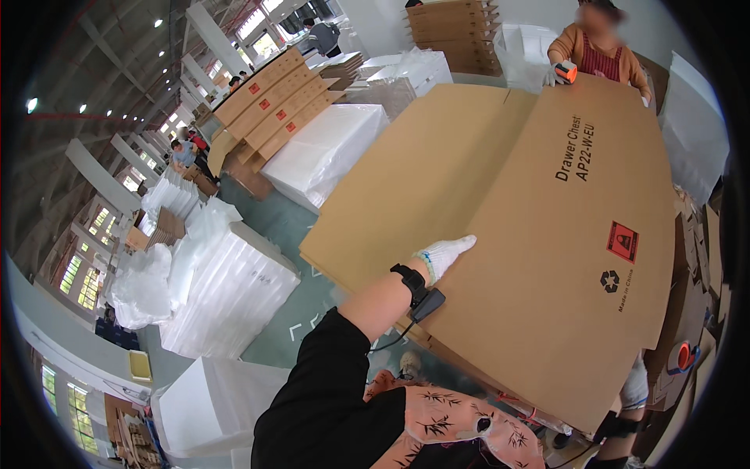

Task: The person places white foam corner protectors and flat foam sheets into large cardboard boxes. They fold the box flaps and seal the boxes using a handheld tape dispenser. The process is repeated for multiple boxes in a warehouse setting.

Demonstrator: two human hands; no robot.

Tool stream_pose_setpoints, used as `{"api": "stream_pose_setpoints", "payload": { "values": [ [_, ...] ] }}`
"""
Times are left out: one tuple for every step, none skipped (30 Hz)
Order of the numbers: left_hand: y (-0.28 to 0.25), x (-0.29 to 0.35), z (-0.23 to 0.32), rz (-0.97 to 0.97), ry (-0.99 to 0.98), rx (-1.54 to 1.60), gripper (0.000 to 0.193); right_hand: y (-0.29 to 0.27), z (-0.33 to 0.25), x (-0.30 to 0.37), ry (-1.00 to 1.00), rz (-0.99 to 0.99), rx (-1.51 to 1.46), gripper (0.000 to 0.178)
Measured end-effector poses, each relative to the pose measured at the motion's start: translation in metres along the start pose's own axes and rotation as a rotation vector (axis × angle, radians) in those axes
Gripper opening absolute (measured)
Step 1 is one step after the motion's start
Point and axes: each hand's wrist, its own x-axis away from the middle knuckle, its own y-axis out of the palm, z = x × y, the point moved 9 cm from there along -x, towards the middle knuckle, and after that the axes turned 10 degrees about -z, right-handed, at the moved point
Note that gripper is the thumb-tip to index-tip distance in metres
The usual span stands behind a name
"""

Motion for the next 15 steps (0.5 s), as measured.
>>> {"api": "stream_pose_setpoints", "payload": {
  "values": [
    [0.003,0.002,0.003,-0.016,0.000,0.025,0.060,0.012,-0.003,0.004,-0.106,0.014,-0.157,0.041],
    [0.010,0.006,0.009,-0.042,-0.001,0.050,0.060,0.018,-0.005,0.009,-0.214,0.036,-0.308,0.043],
    [0.013,0.010,0.014,-0.057,-0.005,0.070,0.060,0.023,0.001,0.013,-0.272,0.071,-0.404,0.044],
    [0.011,0.007,0.011,-0.052,0.007,0.098,0.060,0.028,0.006,0.013,-0.291,0.121,-0.454,0.044],
    [0.010,0.005,0.008,-0.070,0.002,0.148,0.060,0.032,0.014,0.014,-0.307,0.183,-0.497,0.044],
    [0.016,0.007,0.012,-0.107,-0.016,0.188,0.060,0.035,0.025,0.018,-0.308,0.264,-0.516,0.045],
    [0.020,0.011,0.011,-0.131,-0.037,0.227,0.060,0.041,0.032,0.017,-0.297,0.322,-0.513,0.045],
    [0.016,-0.002,0.002,-0.149,-0.013,0.245,0.060,0.049,0.038,0.017,-0.280,0.378,-0.501,0.045],
    [0.005,-0.011,0.005,-0.045,0.057,0.042,0.062,0.051,0.043,0.017,-0.258,0.440,-0.472,0.046],
    [0.004,-0.023,0.012,0.017,0.128,-0.168,0.064,0.049,0.046,0.022,-0.232,0.518,-0.424,0.046],
    [0.012,-0.034,0.019,0.046,0.197,-0.384,0.066,0.045,0.049,0.030,-0.188,0.591,-0.369,0.046],
    [0.011,-0.042,0.016,0.084,0.087,-0.660,0.072,0.046,0.050,0.034,-0.133,0.632,-0.307,0.047],
    [0.002,-0.048,0.017,0.122,0.003,-0.941,0.078,0.048,0.049,0.038,-0.081,0.641,-0.250,0.047],
    [-0.015,-0.052,0.011,0.186,0.004,-1.310,0.080,0.050,0.046,0.041,-0.041,0.636,-0.204,0.048],
    [0.005,-0.020,0.038,0.361,-0.150,-1.288,0.076,0.051,0.046,0.042,-0.002,0.634,-0.163,0.048]
  ]
}}
